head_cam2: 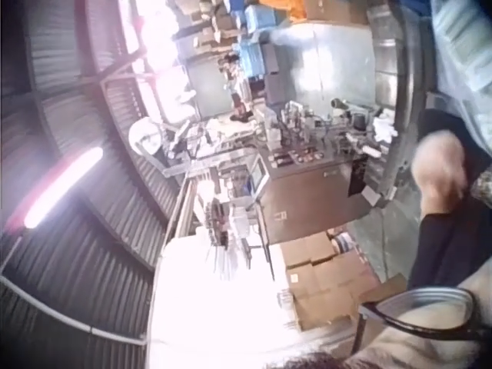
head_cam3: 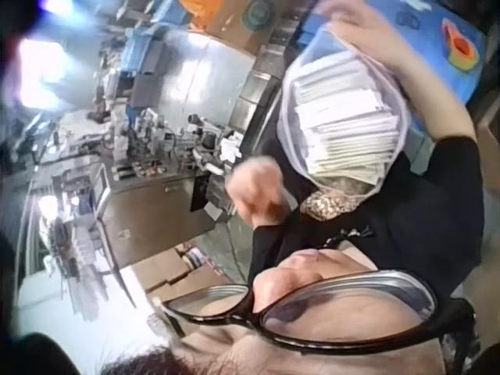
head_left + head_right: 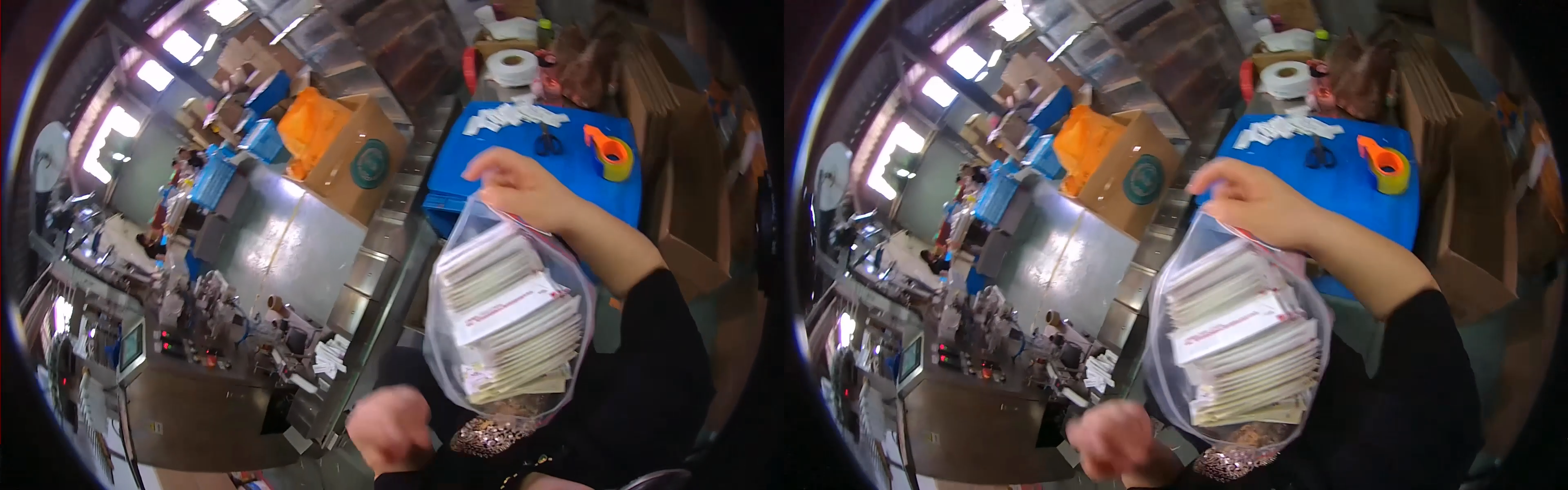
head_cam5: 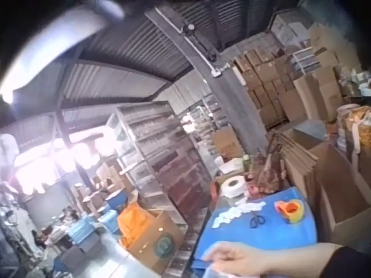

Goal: Packaging stacks of white envelopes into plastic bags and then placing those bags into a larger shipping box.

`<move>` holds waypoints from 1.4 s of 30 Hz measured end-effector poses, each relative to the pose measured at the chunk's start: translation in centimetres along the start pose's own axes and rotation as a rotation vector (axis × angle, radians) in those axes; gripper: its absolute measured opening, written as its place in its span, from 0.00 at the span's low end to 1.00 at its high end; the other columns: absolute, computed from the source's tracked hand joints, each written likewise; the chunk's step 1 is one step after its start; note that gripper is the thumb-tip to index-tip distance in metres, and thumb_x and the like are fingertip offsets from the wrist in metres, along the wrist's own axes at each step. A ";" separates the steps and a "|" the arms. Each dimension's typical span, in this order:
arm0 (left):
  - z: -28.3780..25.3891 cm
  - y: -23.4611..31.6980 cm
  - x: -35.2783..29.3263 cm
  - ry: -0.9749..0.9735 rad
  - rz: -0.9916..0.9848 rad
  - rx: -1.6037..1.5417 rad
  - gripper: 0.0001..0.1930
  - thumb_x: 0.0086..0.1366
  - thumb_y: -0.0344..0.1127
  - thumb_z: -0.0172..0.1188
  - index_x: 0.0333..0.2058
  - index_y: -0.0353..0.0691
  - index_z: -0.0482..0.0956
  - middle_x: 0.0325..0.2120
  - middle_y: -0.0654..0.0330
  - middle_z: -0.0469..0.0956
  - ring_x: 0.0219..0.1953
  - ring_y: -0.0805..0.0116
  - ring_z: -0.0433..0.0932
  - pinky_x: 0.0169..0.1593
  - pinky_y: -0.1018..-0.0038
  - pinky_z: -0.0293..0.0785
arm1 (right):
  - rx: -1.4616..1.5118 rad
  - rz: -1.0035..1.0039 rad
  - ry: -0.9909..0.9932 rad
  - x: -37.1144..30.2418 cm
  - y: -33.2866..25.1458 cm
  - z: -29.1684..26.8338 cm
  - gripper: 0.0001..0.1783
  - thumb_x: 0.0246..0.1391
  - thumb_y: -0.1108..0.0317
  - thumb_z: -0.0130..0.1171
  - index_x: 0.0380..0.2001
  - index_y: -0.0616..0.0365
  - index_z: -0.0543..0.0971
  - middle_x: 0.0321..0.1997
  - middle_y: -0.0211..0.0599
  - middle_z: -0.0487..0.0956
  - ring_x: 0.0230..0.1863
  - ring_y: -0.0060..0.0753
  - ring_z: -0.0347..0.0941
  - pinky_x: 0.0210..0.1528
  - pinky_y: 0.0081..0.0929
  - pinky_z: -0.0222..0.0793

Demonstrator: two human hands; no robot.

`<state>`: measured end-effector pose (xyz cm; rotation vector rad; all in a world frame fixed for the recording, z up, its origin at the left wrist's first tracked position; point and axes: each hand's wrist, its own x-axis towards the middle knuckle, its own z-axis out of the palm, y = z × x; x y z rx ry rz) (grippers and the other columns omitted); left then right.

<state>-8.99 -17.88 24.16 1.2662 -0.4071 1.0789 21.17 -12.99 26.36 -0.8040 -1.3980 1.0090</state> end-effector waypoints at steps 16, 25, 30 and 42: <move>-1.8 -9.6 4.5 0.253 -0.214 0.188 0.51 0.57 0.62 0.46 0.62 0.39 0.22 0.65 0.51 0.33 0.66 0.60 0.36 0.64 0.66 0.33 | 0.238 -0.364 0.044 -4.7 5.4 4.5 0.64 0.39 0.24 0.45 0.64 0.61 0.35 0.69 0.47 0.30 0.70 0.42 0.29 0.68 0.40 0.26; -6.6 -10.1 -1.9 0.158 -0.255 0.316 0.52 0.57 0.52 0.56 0.62 0.42 0.23 0.65 0.55 0.36 0.66 0.61 0.40 0.65 0.67 0.36 | 0.740 0.274 0.044 -4.0 4.6 5.3 0.37 0.58 0.39 0.35 0.59 0.59 0.58 0.60 0.41 0.60 0.60 0.36 0.58 0.61 0.33 0.53; -6.4 -12.6 -4.4 0.276 -0.281 0.507 0.56 0.50 0.59 0.60 0.63 0.40 0.30 0.65 0.56 0.31 0.66 0.61 0.36 0.65 0.65 0.37 | 0.304 0.251 0.184 -8.2 13.3 1.6 0.38 0.58 0.40 0.36 0.63 0.54 0.51 0.65 0.39 0.54 0.63 0.37 0.53 0.64 0.36 0.49; -5.3 -12.8 -2.0 0.261 -0.176 0.636 0.50 0.54 0.68 0.43 0.64 0.39 0.36 0.64 0.48 0.24 0.67 0.54 0.29 0.64 0.61 0.28 | 0.309 0.166 0.154 -6.5 14.2 1.6 0.38 0.58 0.41 0.36 0.63 0.54 0.49 0.65 0.39 0.52 0.64 0.37 0.52 0.64 0.37 0.49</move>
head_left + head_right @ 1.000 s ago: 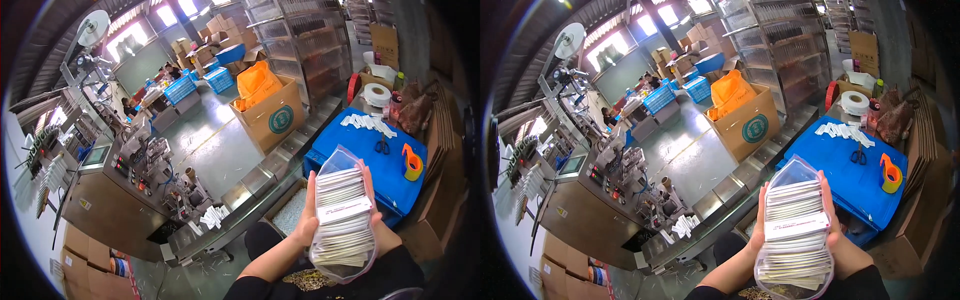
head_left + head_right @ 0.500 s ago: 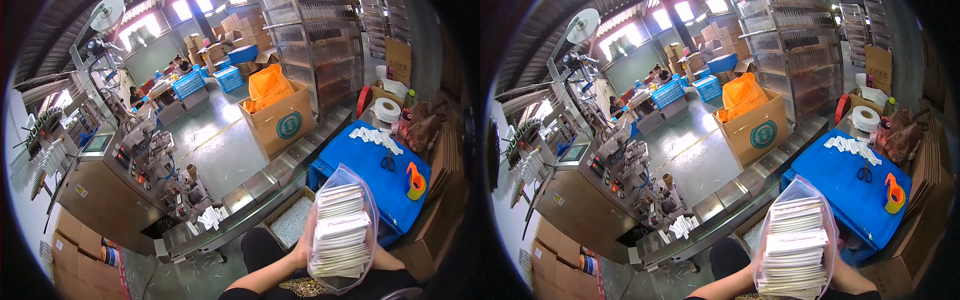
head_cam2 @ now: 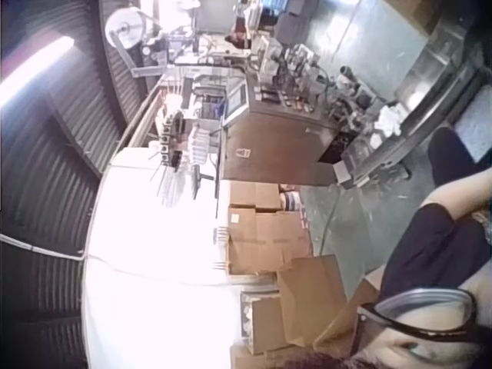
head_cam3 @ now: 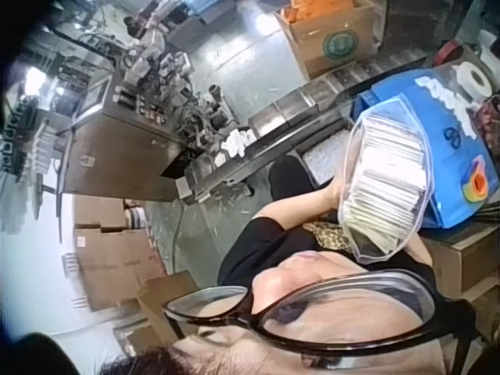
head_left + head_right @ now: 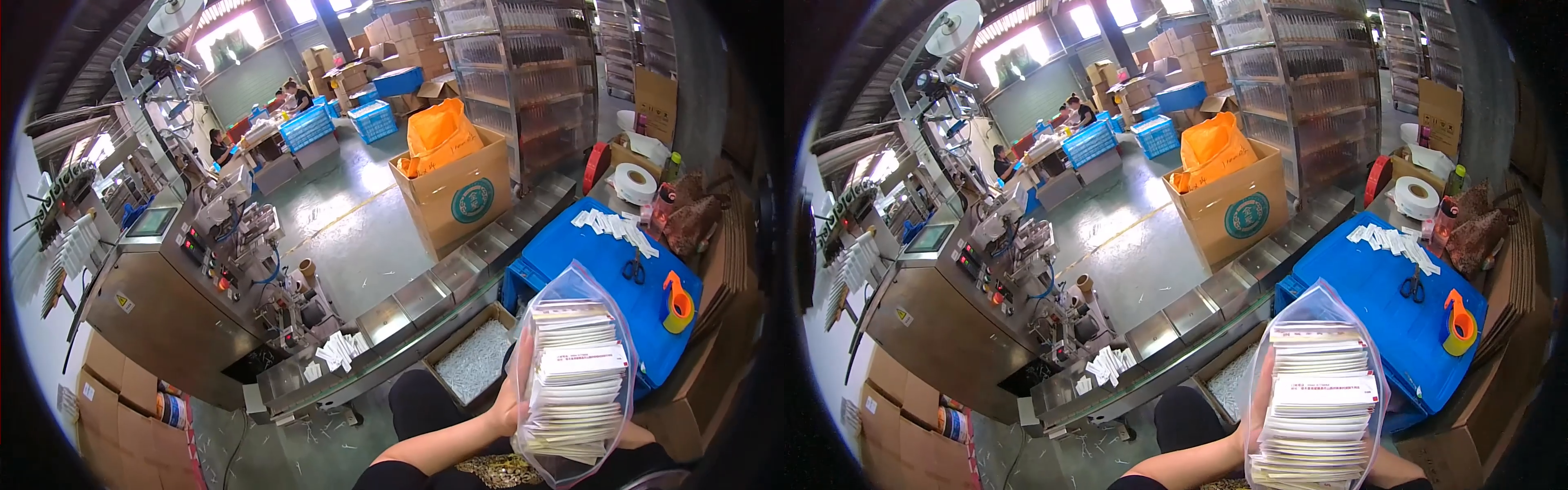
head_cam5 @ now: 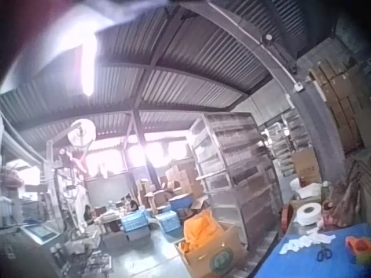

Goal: Packaging stacks of white envelopes into plastic bags and then placing those bags into a larger shipping box.

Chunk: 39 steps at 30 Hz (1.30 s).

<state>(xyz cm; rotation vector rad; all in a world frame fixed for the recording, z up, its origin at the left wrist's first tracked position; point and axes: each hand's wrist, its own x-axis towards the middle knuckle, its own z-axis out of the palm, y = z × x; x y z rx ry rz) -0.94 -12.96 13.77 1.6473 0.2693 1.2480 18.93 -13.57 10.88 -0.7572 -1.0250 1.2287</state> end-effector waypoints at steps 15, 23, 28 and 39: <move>-0.7 -7.7 -4.2 0.073 -0.531 -0.414 0.53 0.56 0.71 0.37 0.62 0.32 0.27 0.65 0.52 0.31 0.66 0.61 0.33 0.65 0.68 0.30 | 0.040 -0.107 -0.015 2.5 0.8 0.6 0.38 0.58 0.41 0.36 0.63 0.53 0.48 0.66 0.38 0.51 0.64 0.37 0.51 0.65 0.37 0.48; -1.5 -11.6 -5.8 -0.047 -0.475 -0.220 0.54 0.54 0.73 0.38 0.62 0.35 0.26 0.65 0.53 0.29 0.66 0.62 0.32 0.65 0.67 0.31 | 0.060 -0.176 -0.038 3.0 0.5 1.9 0.38 0.58 0.41 0.36 0.63 0.53 0.47 0.66 0.38 0.50 0.65 0.37 0.50 0.65 0.37 0.47; -0.1 -10.4 -4.5 0.023 -0.439 -0.247 0.53 0.55 0.72 0.36 0.62 0.35 0.29 0.65 0.51 0.30 0.67 0.62 0.31 0.65 0.67 0.30 | 0.068 -0.214 -0.035 3.3 0.4 2.2 0.38 0.58 0.42 0.37 0.64 0.53 0.47 0.67 0.38 0.49 0.65 0.38 0.49 0.65 0.38 0.47; -0.1 -6.5 -2.1 0.086 -0.364 -0.215 0.43 0.60 0.45 0.51 0.63 0.35 0.33 0.64 0.53 0.38 0.65 0.64 0.40 0.65 0.71 0.38 | 0.097 -0.301 -0.041 3.7 -0.1 3.1 0.38 0.59 0.42 0.37 0.64 0.52 0.46 0.67 0.38 0.48 0.65 0.38 0.48 0.65 0.38 0.47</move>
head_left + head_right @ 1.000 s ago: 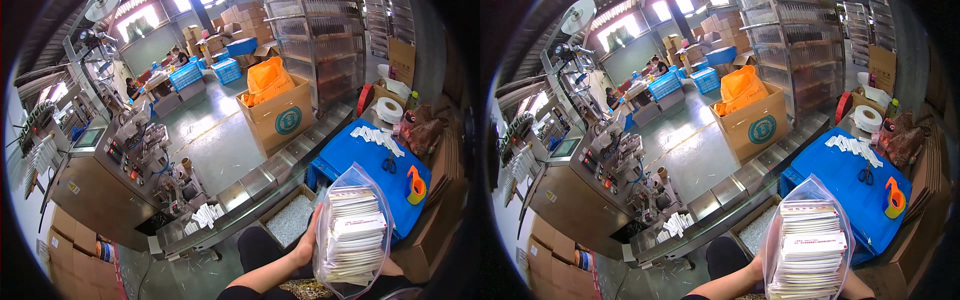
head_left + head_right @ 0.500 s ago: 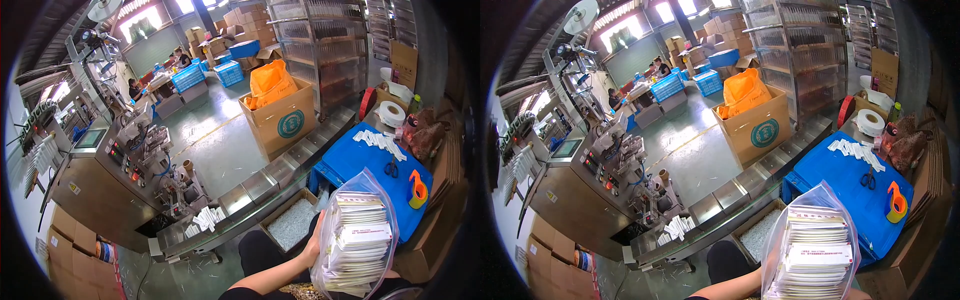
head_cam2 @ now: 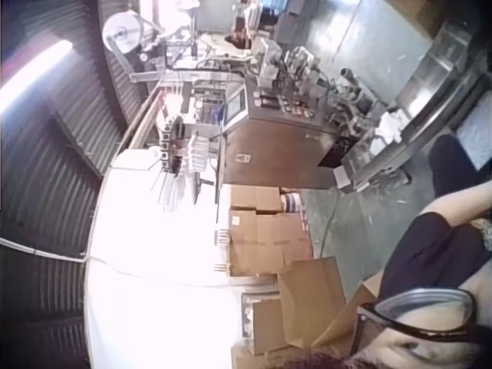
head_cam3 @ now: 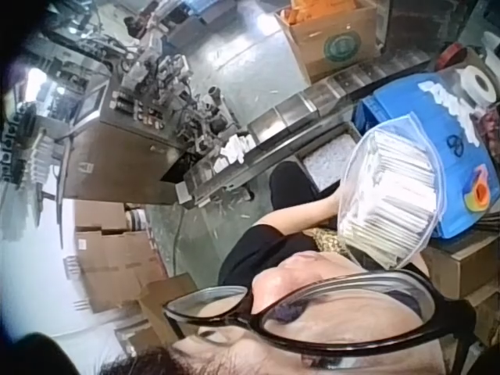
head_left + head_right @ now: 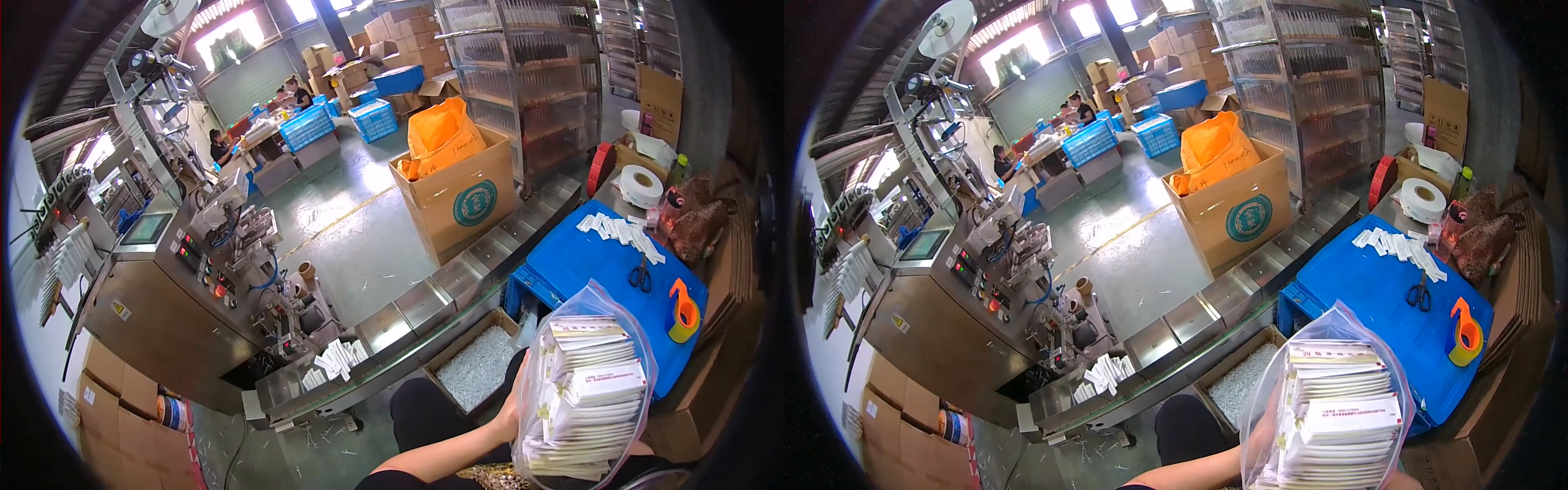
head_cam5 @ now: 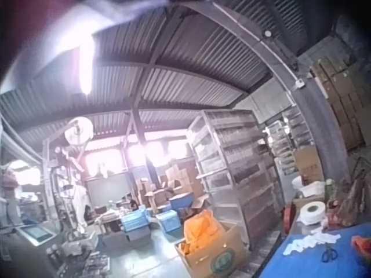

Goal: Packaging stacks of white envelopes into plastic bags and then placing those bags into a larger shipping box.

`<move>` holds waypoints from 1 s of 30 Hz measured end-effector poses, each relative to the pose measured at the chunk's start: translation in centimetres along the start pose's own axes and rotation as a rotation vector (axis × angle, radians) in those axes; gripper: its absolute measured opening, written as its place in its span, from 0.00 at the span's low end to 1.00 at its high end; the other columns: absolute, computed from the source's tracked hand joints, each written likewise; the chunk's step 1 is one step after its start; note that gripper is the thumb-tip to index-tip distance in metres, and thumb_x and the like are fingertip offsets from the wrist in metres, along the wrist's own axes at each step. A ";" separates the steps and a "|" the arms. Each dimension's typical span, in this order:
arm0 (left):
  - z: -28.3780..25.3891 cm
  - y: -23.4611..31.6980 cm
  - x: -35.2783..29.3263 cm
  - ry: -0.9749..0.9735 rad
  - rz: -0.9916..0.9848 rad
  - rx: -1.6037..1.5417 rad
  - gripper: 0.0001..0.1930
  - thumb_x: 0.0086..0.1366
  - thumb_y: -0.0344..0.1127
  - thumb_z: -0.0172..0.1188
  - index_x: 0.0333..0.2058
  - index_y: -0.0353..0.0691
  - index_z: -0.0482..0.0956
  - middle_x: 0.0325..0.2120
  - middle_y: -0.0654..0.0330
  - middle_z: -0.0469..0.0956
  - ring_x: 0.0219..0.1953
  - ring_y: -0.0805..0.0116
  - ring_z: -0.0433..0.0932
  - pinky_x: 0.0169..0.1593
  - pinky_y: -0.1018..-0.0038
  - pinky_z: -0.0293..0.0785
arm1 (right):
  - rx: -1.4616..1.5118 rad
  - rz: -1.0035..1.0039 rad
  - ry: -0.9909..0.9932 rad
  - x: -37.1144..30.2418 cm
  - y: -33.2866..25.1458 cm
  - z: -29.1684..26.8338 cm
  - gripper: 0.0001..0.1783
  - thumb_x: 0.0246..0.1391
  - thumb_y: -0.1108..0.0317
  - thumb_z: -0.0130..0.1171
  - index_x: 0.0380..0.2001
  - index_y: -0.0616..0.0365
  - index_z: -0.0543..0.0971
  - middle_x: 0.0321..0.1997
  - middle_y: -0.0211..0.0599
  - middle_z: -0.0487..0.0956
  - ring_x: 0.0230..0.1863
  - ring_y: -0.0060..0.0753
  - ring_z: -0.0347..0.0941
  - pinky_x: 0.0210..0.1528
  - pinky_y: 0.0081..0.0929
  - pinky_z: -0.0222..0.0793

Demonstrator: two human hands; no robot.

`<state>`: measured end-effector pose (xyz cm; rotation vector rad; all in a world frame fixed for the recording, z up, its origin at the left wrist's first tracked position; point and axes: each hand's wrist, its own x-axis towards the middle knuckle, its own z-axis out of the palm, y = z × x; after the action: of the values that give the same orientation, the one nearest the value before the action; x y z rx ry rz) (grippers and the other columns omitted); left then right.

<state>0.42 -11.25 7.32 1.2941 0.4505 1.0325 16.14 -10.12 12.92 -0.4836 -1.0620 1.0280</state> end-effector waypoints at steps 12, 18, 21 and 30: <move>0.3 5.0 3.2 -0.102 0.214 -0.014 0.48 0.58 0.57 0.50 0.63 0.36 0.33 0.65 0.49 0.32 0.67 0.55 0.34 0.65 0.66 0.35 | 0.018 -0.100 -0.031 0.1 -1.4 1.8 0.38 0.59 0.43 0.37 0.64 0.51 0.45 0.68 0.37 0.47 0.66 0.38 0.47 0.65 0.38 0.46; -0.9 5.6 2.9 -0.136 0.168 0.286 0.45 0.60 0.56 0.46 0.63 0.36 0.31 0.65 0.49 0.31 0.67 0.55 0.32 0.65 0.65 0.31 | 0.026 -0.148 -0.043 -0.1 -2.1 3.0 0.38 0.59 0.43 0.37 0.64 0.51 0.44 0.68 0.37 0.46 0.66 0.38 0.47 0.65 0.38 0.46; -1.1 6.6 1.8 -0.122 0.191 0.317 0.45 0.60 0.58 0.42 0.63 0.35 0.31 0.64 0.47 0.30 0.67 0.53 0.31 0.65 0.65 0.29 | 0.026 -0.178 -0.052 -0.3 -3.0 3.7 0.38 0.59 0.43 0.37 0.64 0.51 0.44 0.68 0.37 0.46 0.66 0.38 0.47 0.66 0.39 0.45; 1.9 10.2 0.6 -0.092 0.431 0.377 0.47 0.58 0.65 0.37 0.62 0.32 0.35 0.64 0.42 0.30 0.66 0.48 0.30 0.64 0.59 0.28 | 0.031 -0.278 -0.078 -1.3 -5.4 5.4 0.38 0.59 0.43 0.37 0.64 0.51 0.43 0.68 0.37 0.45 0.67 0.38 0.46 0.66 0.39 0.45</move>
<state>-1.56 -12.51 17.46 1.8218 0.3090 1.2768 13.67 -14.48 18.75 -0.2630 -1.1449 0.8204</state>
